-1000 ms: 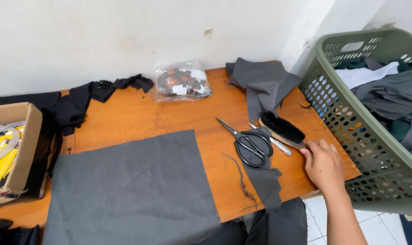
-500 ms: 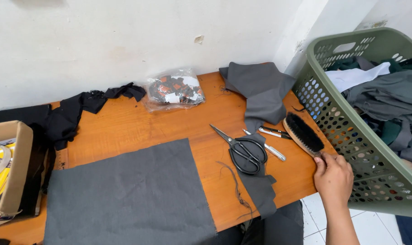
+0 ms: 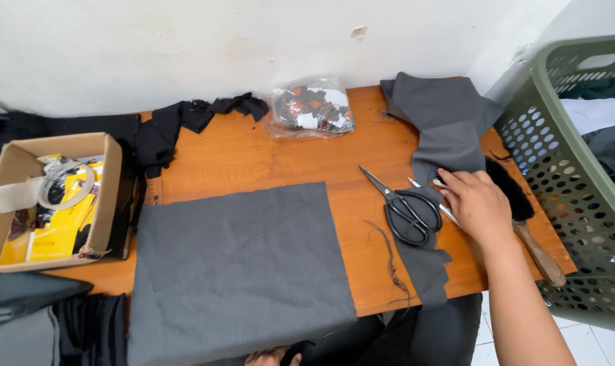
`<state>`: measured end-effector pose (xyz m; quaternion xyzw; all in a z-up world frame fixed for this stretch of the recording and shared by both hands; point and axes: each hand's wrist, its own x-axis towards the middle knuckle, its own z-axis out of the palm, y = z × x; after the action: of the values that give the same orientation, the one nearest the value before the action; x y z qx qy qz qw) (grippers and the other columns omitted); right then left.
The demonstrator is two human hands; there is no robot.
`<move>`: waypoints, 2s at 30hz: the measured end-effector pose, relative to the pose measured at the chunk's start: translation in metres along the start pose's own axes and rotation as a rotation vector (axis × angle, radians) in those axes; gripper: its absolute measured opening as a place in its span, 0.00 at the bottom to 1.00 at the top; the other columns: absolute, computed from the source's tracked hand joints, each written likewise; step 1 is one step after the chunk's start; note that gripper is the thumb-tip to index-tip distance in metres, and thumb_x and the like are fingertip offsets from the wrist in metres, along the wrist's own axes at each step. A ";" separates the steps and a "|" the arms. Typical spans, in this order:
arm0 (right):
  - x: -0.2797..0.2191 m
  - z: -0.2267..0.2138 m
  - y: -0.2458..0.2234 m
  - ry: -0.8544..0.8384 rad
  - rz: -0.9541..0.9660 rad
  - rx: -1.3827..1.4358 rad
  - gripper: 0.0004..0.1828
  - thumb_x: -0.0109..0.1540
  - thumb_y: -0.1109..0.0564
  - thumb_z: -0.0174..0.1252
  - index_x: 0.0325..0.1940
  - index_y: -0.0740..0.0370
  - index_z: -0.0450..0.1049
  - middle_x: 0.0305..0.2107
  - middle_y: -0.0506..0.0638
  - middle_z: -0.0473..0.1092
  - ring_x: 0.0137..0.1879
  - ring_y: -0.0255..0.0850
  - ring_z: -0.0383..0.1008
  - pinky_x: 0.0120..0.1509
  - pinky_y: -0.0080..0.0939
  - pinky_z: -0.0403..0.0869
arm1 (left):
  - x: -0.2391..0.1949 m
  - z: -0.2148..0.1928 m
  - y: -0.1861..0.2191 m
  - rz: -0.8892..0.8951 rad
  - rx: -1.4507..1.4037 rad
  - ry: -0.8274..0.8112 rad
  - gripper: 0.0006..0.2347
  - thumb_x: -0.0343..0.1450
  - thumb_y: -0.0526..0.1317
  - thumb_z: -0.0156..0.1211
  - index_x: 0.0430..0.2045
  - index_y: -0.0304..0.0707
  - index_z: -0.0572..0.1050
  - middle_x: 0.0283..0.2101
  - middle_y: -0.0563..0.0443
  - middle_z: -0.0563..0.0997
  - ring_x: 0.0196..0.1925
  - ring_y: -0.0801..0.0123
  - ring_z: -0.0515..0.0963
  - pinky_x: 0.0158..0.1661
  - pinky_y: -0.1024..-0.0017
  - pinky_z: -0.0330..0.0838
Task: Cutting grey fabric pieces using scissors and a small blade on a wooden workbench in a sewing factory.
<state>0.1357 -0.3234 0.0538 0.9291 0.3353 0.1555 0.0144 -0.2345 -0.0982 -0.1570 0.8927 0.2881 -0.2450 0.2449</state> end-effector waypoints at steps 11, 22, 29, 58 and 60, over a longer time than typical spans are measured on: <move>-0.020 -0.017 -0.021 0.266 0.025 0.232 0.10 0.58 0.64 0.54 0.41 0.55 0.75 0.32 0.49 0.65 0.39 0.46 0.64 0.40 0.42 0.65 | -0.041 -0.054 0.031 0.014 -0.261 0.014 0.16 0.60 0.55 0.50 0.38 0.58 0.72 0.39 0.67 0.76 0.46 0.73 0.71 0.44 0.73 0.66; -0.152 -0.057 -0.102 0.377 0.568 1.643 0.06 0.55 0.71 0.45 0.33 0.65 0.59 0.30 0.66 0.66 0.21 0.40 0.68 0.26 0.29 0.72 | -0.060 -0.053 0.064 0.159 -2.098 -0.348 0.20 0.63 0.35 0.48 0.50 0.36 0.58 0.50 0.37 0.68 0.58 0.51 0.64 0.53 0.62 0.60; -0.192 -0.032 -0.139 -0.252 0.757 2.215 0.17 0.55 0.67 0.44 0.48 0.67 0.59 0.29 0.59 0.62 0.26 0.41 0.63 0.30 0.38 0.65 | -0.081 -0.102 0.110 -0.218 -2.032 -0.340 0.10 0.60 0.29 0.53 0.33 0.18 0.71 0.47 0.42 0.72 0.45 0.60 0.70 0.50 0.55 0.65; -0.208 -0.026 -0.165 -0.846 0.835 2.001 0.27 0.60 0.45 0.31 0.39 0.74 0.64 0.12 0.56 0.58 0.09 0.37 0.49 0.12 0.33 0.53 | -0.086 -0.127 0.165 -0.330 -1.629 -0.173 0.07 0.58 0.34 0.60 0.20 0.25 0.77 0.25 0.41 0.79 0.26 0.67 0.75 0.34 0.75 0.71; -0.203 -0.029 -0.166 -0.924 0.861 1.905 0.27 0.59 0.41 0.30 0.27 0.67 0.61 0.10 0.57 0.60 0.10 0.38 0.51 0.13 0.34 0.55 | -0.086 -0.124 0.165 -0.260 -1.628 -0.153 0.06 0.58 0.33 0.60 0.21 0.26 0.76 0.25 0.41 0.79 0.25 0.67 0.75 0.36 0.75 0.71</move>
<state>-0.1235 -0.3248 0.0032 0.5688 -0.0667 -0.5264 -0.6285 -0.1546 -0.1780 0.0353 0.3766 0.4591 -0.0461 0.8033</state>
